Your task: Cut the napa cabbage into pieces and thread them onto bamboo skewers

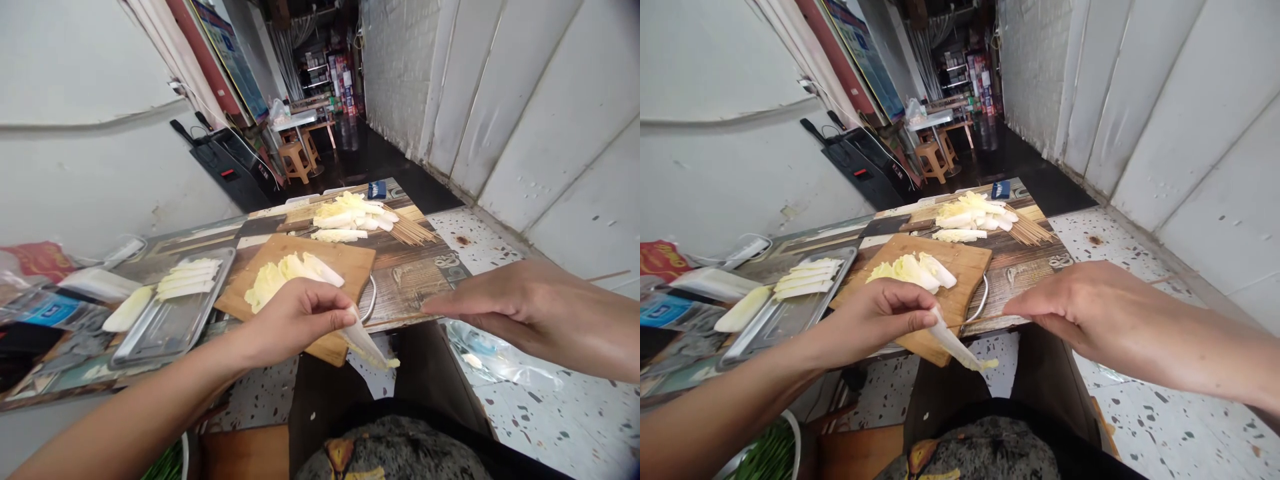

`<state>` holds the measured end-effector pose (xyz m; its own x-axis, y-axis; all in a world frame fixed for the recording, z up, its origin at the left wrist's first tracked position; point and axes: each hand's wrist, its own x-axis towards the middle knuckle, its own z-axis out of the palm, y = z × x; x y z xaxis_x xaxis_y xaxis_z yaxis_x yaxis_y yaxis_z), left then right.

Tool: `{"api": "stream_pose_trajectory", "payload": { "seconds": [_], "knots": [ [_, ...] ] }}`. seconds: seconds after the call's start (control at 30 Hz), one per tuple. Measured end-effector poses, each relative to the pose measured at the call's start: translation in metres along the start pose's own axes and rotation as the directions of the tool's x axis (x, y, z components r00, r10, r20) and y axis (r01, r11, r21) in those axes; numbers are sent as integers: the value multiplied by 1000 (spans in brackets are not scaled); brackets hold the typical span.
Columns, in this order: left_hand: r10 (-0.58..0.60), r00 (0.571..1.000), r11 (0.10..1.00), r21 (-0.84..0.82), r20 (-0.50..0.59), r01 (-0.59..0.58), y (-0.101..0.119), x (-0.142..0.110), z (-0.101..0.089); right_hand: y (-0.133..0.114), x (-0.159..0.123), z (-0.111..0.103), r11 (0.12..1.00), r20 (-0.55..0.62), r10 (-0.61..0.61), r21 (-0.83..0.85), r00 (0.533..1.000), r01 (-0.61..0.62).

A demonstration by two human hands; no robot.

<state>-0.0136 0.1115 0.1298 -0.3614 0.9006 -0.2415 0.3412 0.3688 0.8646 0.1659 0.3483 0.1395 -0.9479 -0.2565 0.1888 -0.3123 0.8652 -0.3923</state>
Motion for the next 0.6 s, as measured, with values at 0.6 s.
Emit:
{"api": "stream_pose_trajectory", "payload": {
  "seconds": [0.6],
  "knots": [
    [-18, 998, 902, 430, -67, 45, 19, 8, 4, -12, -3, -1, 992, 4, -31, -125, 1000, 31]
  ]
}}
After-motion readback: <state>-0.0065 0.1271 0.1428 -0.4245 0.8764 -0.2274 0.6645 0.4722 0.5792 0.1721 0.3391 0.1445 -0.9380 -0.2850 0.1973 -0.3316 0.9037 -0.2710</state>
